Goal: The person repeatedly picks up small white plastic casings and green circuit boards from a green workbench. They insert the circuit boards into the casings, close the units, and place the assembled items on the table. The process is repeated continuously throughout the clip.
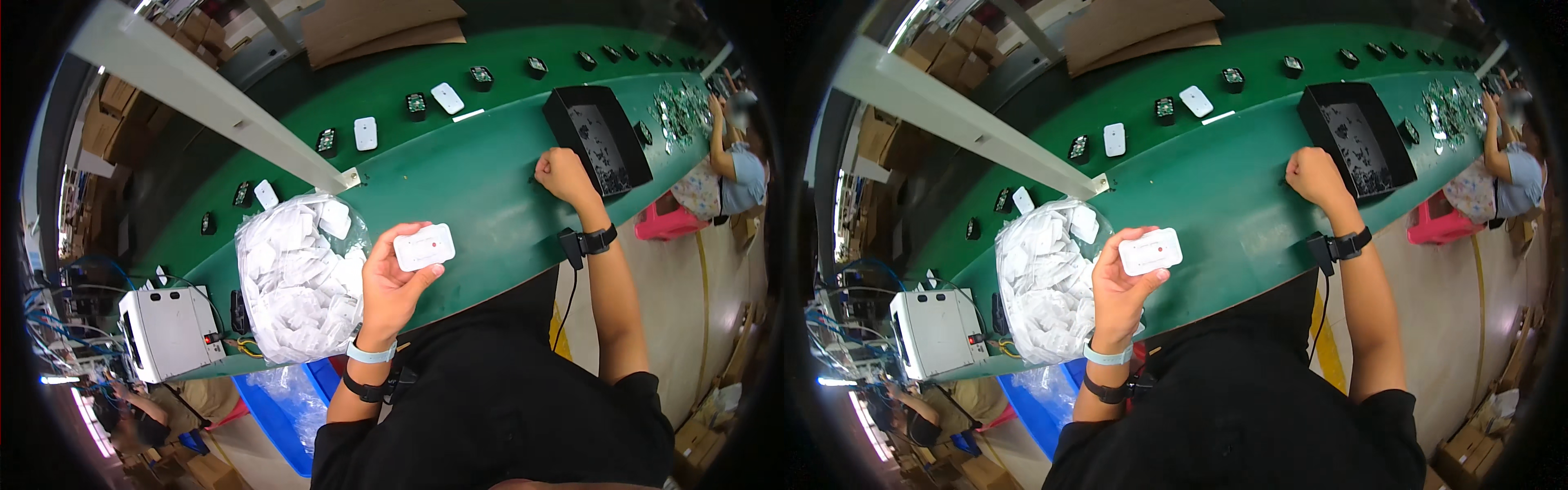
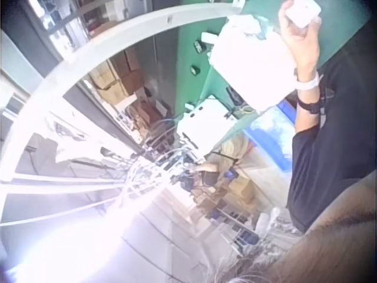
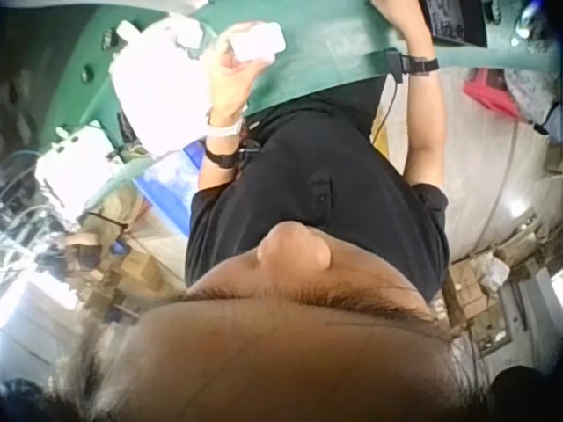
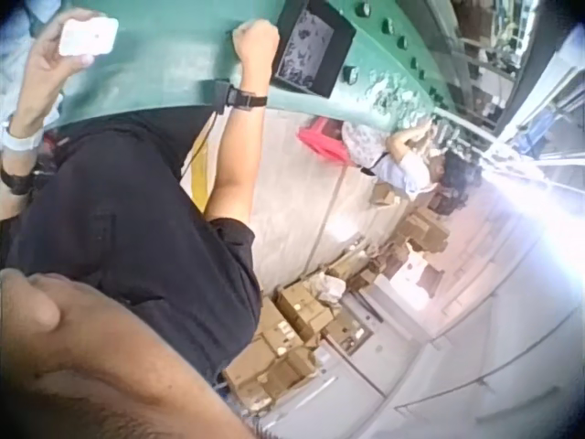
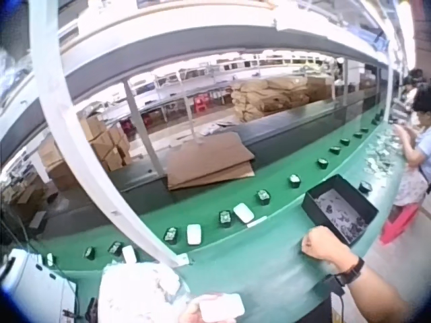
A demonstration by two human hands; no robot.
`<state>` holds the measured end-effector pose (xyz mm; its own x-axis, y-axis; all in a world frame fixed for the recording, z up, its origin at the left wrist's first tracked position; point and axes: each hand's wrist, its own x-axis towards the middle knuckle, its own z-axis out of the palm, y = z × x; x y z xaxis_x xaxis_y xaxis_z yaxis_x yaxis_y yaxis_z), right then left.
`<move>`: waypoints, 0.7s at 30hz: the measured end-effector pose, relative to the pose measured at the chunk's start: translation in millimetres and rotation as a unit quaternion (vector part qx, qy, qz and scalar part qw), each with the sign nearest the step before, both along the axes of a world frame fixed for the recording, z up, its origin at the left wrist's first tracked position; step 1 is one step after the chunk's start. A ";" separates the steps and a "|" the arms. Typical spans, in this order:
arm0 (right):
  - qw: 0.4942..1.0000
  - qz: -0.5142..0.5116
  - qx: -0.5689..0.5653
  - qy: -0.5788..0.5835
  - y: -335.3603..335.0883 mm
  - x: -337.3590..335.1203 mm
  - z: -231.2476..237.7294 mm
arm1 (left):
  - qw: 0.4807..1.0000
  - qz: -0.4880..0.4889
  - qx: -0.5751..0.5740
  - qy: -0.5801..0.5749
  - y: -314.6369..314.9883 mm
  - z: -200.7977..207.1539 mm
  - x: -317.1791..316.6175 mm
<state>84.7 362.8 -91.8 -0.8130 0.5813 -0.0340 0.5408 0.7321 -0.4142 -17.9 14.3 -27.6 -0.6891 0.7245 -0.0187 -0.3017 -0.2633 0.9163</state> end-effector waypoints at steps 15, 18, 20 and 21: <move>0.994 0.072 0.026 0.082 7.7 2.2 15.3 | 1.000 0.019 -0.016 -0.008 -20.2 -16.7 -5.0; 0.990 0.100 -0.028 0.091 2.7 0.0 13.8 | 0.999 0.015 -0.023 -0.027 -20.3 -18.0 -6.6; 0.990 0.128 0.016 0.060 7.4 0.5 6.5 | 0.999 0.011 -0.025 -0.035 -18.9 -16.7 -6.9; 0.988 0.143 0.037 0.046 6.9 -0.5 5.0 | 0.999 0.006 -0.021 -0.038 -19.0 -16.4 -7.3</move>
